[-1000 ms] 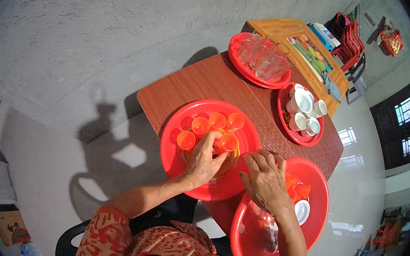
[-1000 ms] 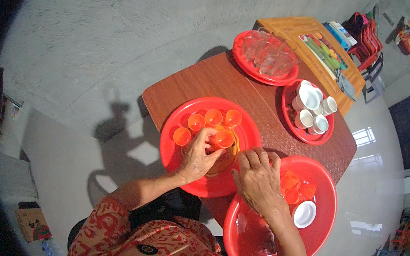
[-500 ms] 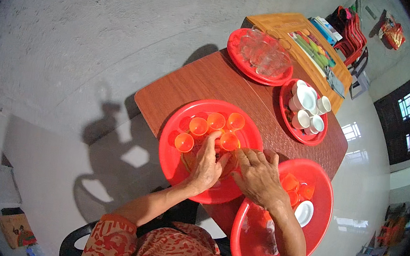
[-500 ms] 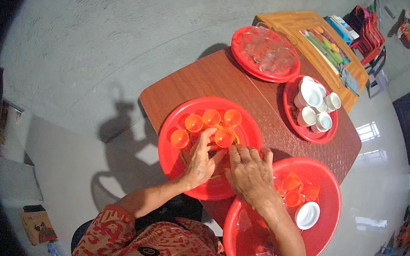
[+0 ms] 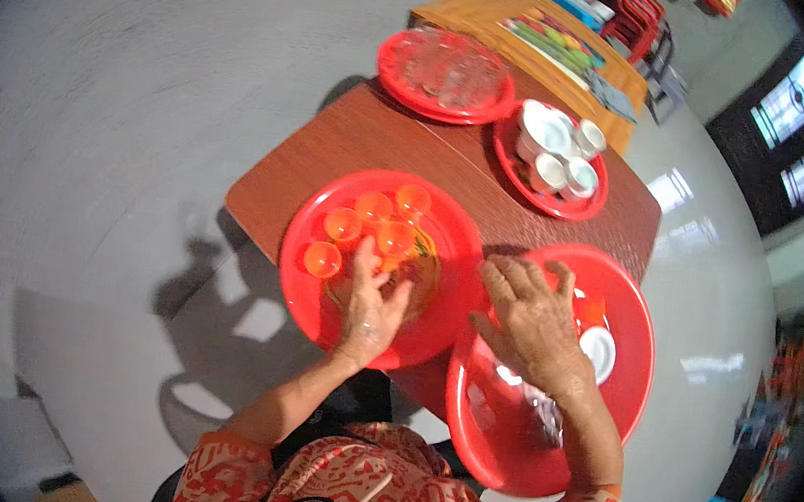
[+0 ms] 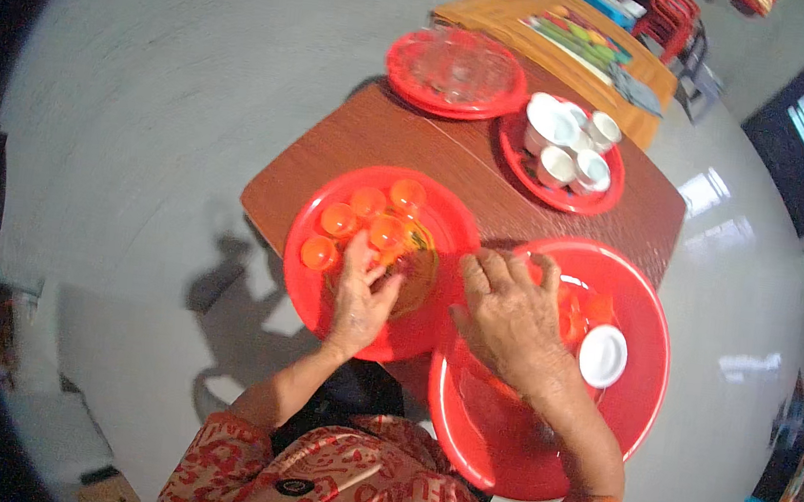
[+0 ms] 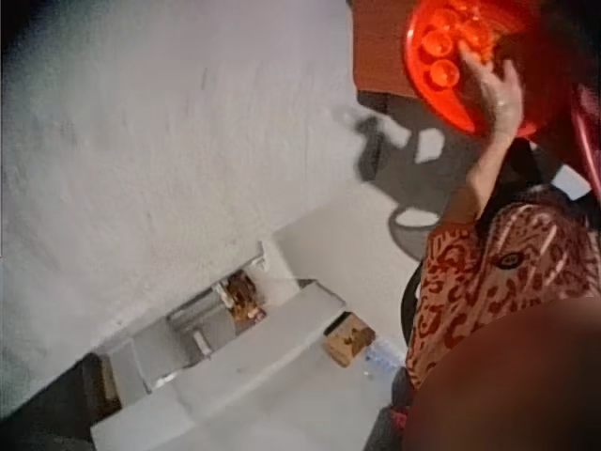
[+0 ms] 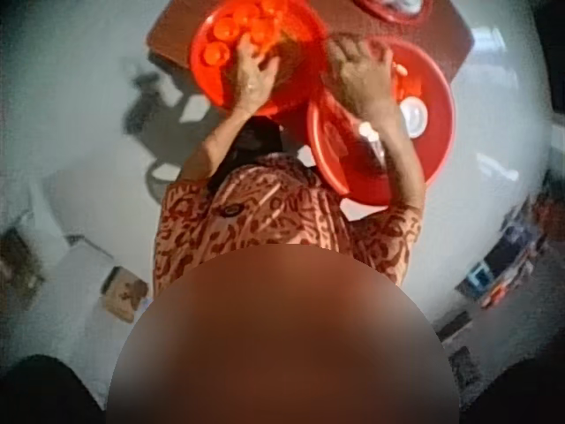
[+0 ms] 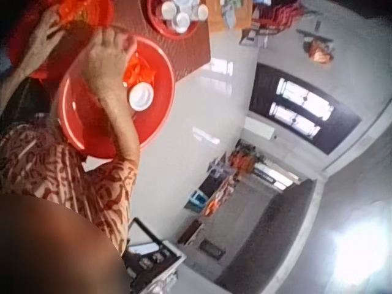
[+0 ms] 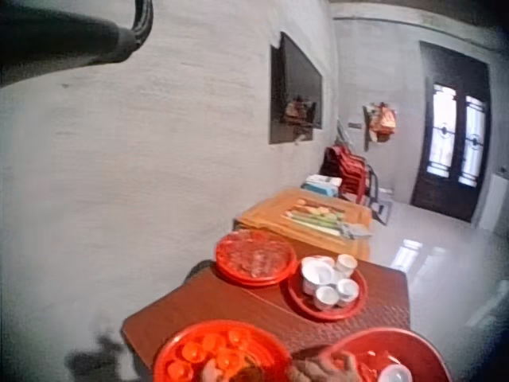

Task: The person sits on the floor and cleans small orange plastic bottle caps. They pick up each cap from a red basin filled with water, scrub it with a grey cloth, and place the cleaned cap onto a red plate. The process is repeated for multiple caps throughout the video.

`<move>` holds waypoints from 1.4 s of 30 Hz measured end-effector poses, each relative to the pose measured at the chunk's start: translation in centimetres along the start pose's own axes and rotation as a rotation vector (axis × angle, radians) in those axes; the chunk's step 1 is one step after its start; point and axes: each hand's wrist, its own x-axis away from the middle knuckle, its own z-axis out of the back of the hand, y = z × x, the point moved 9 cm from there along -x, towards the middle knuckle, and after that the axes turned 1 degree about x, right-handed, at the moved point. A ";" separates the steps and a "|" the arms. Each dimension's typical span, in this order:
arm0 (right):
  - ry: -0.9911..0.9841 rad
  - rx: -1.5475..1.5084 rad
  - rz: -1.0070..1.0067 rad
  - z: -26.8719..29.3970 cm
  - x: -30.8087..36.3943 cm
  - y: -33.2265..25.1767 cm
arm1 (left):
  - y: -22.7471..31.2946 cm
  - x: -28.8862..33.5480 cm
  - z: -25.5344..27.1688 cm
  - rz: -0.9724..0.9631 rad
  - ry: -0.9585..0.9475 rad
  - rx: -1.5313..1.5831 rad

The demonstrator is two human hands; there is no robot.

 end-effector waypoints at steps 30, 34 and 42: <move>-0.321 0.011 -0.414 -8.1 21.4 5.4 | 8.9 11.0 -20.7 -0.764 -0.885 -1.217; -0.461 -0.171 -0.304 -8.4 20.5 4.4 | 8.1 10.1 -20.4 -0.684 -0.842 -1.135; -0.485 -0.208 -0.295 -9.4 20.7 4.3 | 8.2 8.7 -19.4 -0.389 -0.968 -0.763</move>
